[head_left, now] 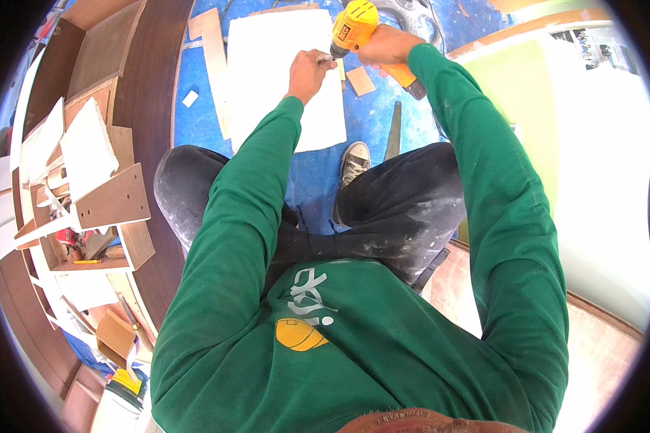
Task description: The person assembles a white rectangular panel with wooden supports using a cordless drill while sitting on the floor. They then climb a stepladder and mount the panel to the ceiling, securing it with screws.
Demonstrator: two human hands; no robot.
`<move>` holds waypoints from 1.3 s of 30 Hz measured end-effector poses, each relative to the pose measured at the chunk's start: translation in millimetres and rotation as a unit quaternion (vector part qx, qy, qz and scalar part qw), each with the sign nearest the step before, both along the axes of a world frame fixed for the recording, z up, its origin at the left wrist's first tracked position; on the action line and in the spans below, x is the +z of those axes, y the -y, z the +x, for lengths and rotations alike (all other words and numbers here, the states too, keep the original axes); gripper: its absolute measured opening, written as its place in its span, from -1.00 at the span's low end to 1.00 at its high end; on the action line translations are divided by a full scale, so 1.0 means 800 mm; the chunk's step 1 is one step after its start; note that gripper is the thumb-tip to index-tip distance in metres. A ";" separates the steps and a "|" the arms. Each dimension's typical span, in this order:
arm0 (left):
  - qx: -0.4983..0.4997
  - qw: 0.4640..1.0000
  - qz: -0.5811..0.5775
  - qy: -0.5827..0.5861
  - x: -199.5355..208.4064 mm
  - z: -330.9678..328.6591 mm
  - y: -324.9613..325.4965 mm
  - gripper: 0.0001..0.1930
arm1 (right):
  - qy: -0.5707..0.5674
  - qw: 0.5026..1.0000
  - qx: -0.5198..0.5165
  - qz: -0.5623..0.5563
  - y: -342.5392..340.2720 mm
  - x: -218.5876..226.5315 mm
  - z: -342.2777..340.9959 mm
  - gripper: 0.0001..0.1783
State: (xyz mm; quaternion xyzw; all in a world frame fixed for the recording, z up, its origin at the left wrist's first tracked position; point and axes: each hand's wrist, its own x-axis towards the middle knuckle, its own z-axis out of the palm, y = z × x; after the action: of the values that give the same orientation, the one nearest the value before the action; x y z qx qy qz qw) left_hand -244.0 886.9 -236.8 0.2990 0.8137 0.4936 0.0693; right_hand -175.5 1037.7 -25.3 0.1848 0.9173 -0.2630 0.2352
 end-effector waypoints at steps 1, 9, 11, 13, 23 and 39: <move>0.000 1.000 0.005 -0.002 0.000 -0.001 0.000 -0.69 | -0.002 1.000 0.004 -0.006 -0.001 -0.001 0.000 -0.81; 0.008 0.999 0.030 -0.021 0.001 0.003 0.003 -0.73 | -0.037 0.999 0.013 -0.018 -0.006 0.007 0.007 -0.60; 0.001 0.999 0.023 -0.025 0.004 0.000 -0.001 -0.74 | -0.071 0.997 0.017 -0.013 -0.006 0.014 0.013 -0.48; 0.005 0.999 0.018 -0.037 0.002 0.001 -0.003 -0.74 | -0.110 0.994 0.010 -0.021 -0.006 0.014 0.021 -0.42; -0.007 0.999 0.010 -0.032 0.001 0.001 0.002 -0.73 | -0.049 0.998 0.023 -0.023 -0.011 0.003 0.011 -0.52; -0.062 0.945 -0.262 -0.186 0.000 -0.022 0.031 0.00 | -0.046 0.996 0.045 0.062 -0.017 0.005 -0.005 -0.56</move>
State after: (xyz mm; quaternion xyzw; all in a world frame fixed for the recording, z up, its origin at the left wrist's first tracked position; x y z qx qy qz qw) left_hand -261.7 862.2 -236.8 0.4068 0.8926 0.1931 0.0232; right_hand -179.4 1051.4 -21.5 0.1449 0.9492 -0.2029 0.1920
